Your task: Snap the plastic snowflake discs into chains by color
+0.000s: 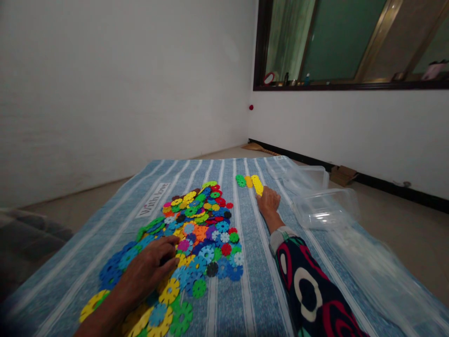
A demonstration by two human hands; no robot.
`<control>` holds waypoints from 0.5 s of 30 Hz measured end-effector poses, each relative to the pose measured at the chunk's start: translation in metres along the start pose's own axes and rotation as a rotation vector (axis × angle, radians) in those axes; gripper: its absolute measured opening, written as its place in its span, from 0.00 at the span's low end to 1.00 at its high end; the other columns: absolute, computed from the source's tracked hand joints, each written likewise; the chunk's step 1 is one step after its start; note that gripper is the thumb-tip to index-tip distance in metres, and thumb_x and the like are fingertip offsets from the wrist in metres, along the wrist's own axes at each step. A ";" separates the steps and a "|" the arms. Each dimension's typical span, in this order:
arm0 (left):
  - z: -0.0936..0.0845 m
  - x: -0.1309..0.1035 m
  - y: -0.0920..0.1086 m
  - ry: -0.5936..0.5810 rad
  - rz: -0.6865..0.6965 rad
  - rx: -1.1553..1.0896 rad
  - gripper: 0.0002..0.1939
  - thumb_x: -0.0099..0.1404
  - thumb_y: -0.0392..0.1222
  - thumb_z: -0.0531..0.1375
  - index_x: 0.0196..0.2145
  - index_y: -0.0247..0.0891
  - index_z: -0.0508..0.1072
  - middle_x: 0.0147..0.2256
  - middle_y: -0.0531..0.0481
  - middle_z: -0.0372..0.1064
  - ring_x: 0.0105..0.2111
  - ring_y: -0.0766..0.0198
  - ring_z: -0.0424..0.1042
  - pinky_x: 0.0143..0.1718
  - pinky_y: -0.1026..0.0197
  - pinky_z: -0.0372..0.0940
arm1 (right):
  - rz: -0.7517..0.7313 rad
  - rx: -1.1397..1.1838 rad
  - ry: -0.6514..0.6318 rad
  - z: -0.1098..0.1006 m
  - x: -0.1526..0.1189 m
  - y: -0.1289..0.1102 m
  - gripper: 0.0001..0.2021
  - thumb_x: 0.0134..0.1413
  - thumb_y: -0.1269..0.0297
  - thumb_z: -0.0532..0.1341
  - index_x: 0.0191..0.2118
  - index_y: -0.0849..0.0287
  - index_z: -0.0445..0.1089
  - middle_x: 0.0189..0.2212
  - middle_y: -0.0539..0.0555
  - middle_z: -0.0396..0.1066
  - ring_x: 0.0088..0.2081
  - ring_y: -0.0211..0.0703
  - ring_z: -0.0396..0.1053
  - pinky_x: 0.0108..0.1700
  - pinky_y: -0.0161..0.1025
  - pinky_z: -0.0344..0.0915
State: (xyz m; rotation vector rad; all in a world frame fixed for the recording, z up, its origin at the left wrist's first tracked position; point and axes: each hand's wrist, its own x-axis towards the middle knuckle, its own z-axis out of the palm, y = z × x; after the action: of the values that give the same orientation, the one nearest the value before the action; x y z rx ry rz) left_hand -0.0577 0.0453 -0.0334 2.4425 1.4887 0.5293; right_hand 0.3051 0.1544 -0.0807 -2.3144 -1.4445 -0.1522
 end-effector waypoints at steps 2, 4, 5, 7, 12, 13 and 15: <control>0.001 0.000 0.000 0.009 0.002 0.009 0.11 0.58 0.44 0.54 0.21 0.40 0.65 0.46 0.43 0.74 0.45 0.52 0.73 0.47 0.51 0.67 | -0.003 -0.006 0.000 0.001 0.000 -0.001 0.20 0.59 0.56 0.60 0.53 0.61 0.65 0.46 0.62 0.73 0.49 0.52 0.68 0.46 0.42 0.58; 0.002 0.000 -0.001 0.012 0.010 0.020 0.10 0.58 0.44 0.53 0.21 0.40 0.65 0.46 0.43 0.75 0.44 0.52 0.73 0.46 0.51 0.67 | -0.009 -0.011 0.000 0.001 0.000 -0.001 0.20 0.58 0.56 0.60 0.52 0.62 0.66 0.46 0.62 0.72 0.49 0.53 0.68 0.46 0.42 0.58; 0.002 0.000 -0.001 0.013 0.013 0.024 0.10 0.58 0.44 0.53 0.21 0.40 0.65 0.46 0.43 0.75 0.44 0.53 0.73 0.46 0.51 0.67 | -0.011 -0.013 -0.001 0.000 0.001 -0.002 0.19 0.58 0.56 0.60 0.51 0.62 0.66 0.46 0.62 0.72 0.49 0.53 0.68 0.46 0.43 0.58; 0.002 0.000 -0.002 0.015 0.018 0.028 0.10 0.58 0.44 0.53 0.21 0.40 0.66 0.46 0.44 0.75 0.44 0.53 0.73 0.46 0.52 0.67 | -0.018 -0.017 -0.004 0.000 0.001 -0.003 0.18 0.59 0.56 0.59 0.50 0.62 0.66 0.45 0.63 0.73 0.49 0.53 0.68 0.45 0.43 0.57; 0.003 0.001 -0.003 0.034 0.017 0.030 0.11 0.58 0.45 0.54 0.22 0.41 0.67 0.46 0.44 0.75 0.44 0.53 0.73 0.46 0.53 0.68 | -0.019 -0.032 -0.009 -0.002 0.003 -0.005 0.17 0.59 0.57 0.58 0.49 0.63 0.67 0.44 0.63 0.73 0.48 0.53 0.69 0.45 0.43 0.57; 0.004 0.001 -0.003 0.038 0.019 0.027 0.11 0.58 0.45 0.54 0.22 0.41 0.67 0.45 0.45 0.75 0.44 0.53 0.73 0.46 0.53 0.68 | -0.021 -0.034 -0.005 -0.002 0.003 -0.005 0.17 0.59 0.57 0.58 0.49 0.63 0.67 0.44 0.63 0.73 0.48 0.53 0.69 0.45 0.43 0.57; 0.004 0.001 -0.003 0.045 0.023 0.021 0.11 0.58 0.45 0.55 0.21 0.41 0.68 0.45 0.45 0.75 0.44 0.54 0.73 0.46 0.53 0.67 | -0.020 -0.037 0.007 -0.002 0.002 -0.005 0.17 0.59 0.57 0.58 0.48 0.63 0.67 0.43 0.63 0.73 0.47 0.52 0.69 0.44 0.42 0.57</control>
State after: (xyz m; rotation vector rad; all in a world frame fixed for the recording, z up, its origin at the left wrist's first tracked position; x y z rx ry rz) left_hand -0.0580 0.0476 -0.0379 2.4823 1.4925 0.5799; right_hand 0.3021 0.1572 -0.0773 -2.3270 -1.4743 -0.1939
